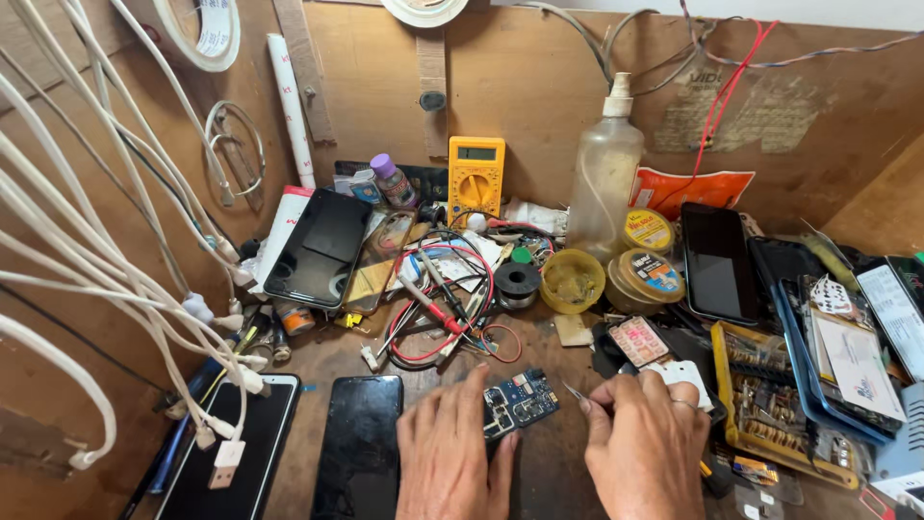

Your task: The person tests a circuit board with multimeter probes, cleans it with a brush and liquid from a bottle, and uses a soldering iron to apply heat to components on the board.

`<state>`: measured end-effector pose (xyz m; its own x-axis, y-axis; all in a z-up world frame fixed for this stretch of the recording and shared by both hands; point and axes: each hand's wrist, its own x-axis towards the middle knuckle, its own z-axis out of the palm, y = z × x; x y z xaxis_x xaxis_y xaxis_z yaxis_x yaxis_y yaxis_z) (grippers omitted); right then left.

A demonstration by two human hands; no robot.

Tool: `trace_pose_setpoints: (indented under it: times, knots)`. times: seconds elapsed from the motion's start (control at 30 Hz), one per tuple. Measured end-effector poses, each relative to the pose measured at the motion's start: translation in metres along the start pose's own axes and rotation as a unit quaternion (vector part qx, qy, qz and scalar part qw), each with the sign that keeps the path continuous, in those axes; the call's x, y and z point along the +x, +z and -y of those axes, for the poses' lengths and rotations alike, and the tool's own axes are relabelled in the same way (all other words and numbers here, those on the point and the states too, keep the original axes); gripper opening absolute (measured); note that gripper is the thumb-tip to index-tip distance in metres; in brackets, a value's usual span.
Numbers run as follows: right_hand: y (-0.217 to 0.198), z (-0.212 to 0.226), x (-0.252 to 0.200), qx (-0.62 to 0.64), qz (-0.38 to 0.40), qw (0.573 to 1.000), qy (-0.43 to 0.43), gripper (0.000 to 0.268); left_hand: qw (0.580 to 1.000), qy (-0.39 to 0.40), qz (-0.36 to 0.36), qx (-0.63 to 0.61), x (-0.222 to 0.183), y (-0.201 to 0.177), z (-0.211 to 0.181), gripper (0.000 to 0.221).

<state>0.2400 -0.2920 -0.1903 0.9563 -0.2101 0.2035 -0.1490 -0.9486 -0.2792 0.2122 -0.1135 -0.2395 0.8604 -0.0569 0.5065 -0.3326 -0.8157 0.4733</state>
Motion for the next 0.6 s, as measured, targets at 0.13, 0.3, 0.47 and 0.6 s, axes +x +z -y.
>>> trace_pose_setpoints:
  times: [0.13,0.3,0.47,0.6]
  knots:
    - [0.005,-0.001,0.004,-0.034,0.04,0.998,0.02,0.019,1.0,-0.011,0.01,-0.027,-0.002,0.012,0.011,0.086]
    - [0.005,0.002,0.008,-0.042,0.064,0.995,0.062,0.019,0.999,-0.014,0.007,-0.035,0.002,0.02,0.022,0.091]
    - [0.01,0.001,0.009,-0.019,0.067,0.996,0.051,0.025,1.0,-0.014,-0.003,-0.025,0.0,0.024,0.026,0.095]
    - [0.012,0.004,0.007,-0.016,0.06,0.997,0.042,0.021,0.999,-0.025,-0.003,-0.031,0.001,0.018,0.019,0.091]
